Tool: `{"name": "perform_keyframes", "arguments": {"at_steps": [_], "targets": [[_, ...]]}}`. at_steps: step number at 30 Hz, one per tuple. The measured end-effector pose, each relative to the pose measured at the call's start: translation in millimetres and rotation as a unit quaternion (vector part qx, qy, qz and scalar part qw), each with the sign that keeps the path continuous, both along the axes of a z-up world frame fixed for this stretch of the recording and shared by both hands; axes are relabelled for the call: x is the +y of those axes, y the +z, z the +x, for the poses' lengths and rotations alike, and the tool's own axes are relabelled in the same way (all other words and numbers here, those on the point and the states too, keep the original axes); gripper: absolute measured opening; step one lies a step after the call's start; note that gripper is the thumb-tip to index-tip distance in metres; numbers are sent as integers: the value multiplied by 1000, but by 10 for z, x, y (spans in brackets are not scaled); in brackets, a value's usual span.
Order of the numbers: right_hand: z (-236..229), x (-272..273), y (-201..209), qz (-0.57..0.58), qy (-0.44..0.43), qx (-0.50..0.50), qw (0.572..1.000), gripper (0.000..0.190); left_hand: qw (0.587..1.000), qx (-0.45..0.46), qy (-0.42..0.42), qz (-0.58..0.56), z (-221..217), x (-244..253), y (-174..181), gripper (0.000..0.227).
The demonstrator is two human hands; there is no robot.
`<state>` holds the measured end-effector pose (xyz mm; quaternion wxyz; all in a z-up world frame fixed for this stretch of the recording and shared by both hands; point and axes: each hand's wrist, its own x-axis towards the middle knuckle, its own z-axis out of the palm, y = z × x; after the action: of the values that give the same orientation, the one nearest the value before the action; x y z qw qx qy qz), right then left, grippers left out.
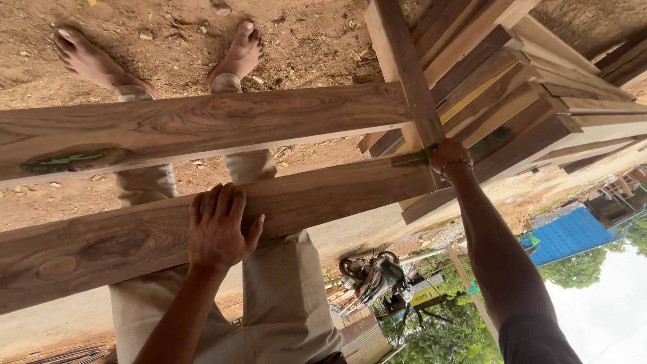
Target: Apply green wood putty to gaps in wooden furniture frames.
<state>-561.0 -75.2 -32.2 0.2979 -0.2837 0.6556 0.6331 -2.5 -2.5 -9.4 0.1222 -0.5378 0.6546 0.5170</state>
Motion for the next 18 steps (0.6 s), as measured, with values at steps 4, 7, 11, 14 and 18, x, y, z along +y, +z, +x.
{"name": "perform_keyframes", "arguments": {"at_steps": [4,7,11,14,18], "targets": [[257,402,250,15,-7,-60,998,30,1000,4,-9,13,5,58,76,60],[428,344,196,-26,-35,-133,990,29,1000,-7,0,5,-6,42,71,61],[433,173,162,-51,-58,-218,973,30,1000,-10,9,5,2,67,35,63],[166,30,356,-159,-57,-216,962,29,1000,-4,6,13,15,116,41,62],[30,349,567,-221,75,-331,914,28,1000,2,11,-1,-8,125,11,62]]}}
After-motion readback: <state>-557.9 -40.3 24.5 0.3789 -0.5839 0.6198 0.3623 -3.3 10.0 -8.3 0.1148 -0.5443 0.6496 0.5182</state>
